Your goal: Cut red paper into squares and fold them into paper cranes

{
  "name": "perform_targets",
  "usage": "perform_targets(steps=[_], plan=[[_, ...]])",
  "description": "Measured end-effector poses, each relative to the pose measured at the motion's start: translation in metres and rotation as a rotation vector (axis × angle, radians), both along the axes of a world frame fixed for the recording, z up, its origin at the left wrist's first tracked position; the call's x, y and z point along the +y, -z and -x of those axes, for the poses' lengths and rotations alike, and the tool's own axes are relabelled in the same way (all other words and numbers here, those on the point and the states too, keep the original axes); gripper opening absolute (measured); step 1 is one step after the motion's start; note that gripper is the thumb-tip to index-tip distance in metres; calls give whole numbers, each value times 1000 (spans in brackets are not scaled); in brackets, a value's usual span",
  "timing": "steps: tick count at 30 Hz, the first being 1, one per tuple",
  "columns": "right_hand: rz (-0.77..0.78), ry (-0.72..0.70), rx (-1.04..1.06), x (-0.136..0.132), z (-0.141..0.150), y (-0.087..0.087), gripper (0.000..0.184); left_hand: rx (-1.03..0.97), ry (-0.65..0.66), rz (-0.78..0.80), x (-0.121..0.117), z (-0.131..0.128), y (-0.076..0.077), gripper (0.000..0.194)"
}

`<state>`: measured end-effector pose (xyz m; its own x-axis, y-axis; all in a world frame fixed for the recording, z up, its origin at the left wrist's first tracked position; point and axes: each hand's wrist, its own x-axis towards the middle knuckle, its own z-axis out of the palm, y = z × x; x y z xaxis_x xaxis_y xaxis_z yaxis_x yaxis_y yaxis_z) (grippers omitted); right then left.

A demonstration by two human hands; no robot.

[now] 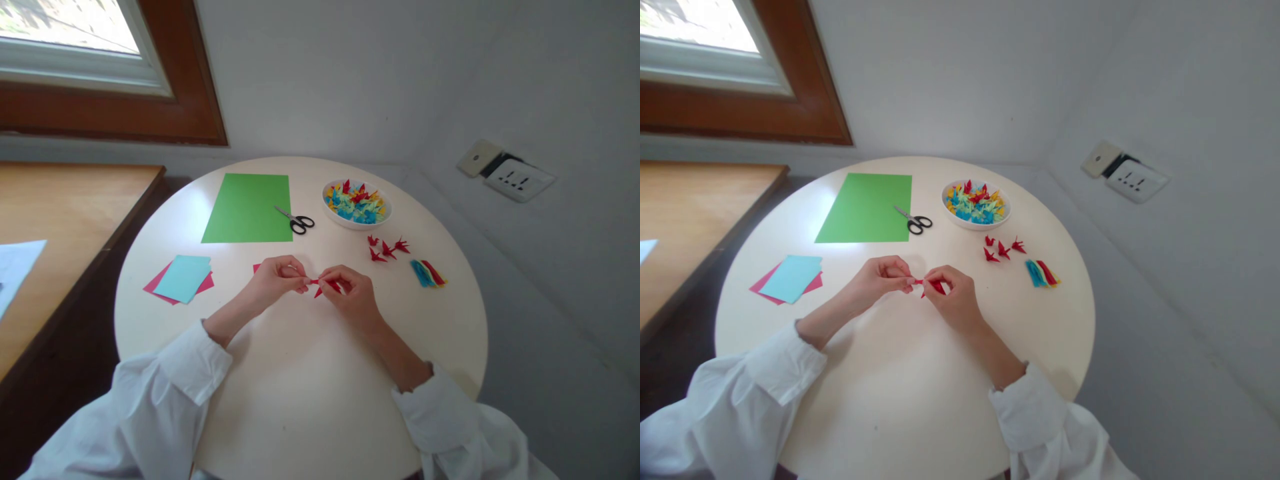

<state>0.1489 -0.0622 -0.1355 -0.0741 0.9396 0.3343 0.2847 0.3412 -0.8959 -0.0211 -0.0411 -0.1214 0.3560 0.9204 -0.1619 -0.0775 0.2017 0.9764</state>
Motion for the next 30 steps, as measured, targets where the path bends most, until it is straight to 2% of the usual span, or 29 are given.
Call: perform_targets(steps=[15,23,30], plan=[[-5,-2,-7,-1,1,0,8,21,2,-35,-1,1,0,11],[-17,-17,1,0,2,1,7,53,54,7,-4,-3,-6,29],[-9,-13,0,-1,3,1,7,92,30,-45,-4,-3,-5,28]])
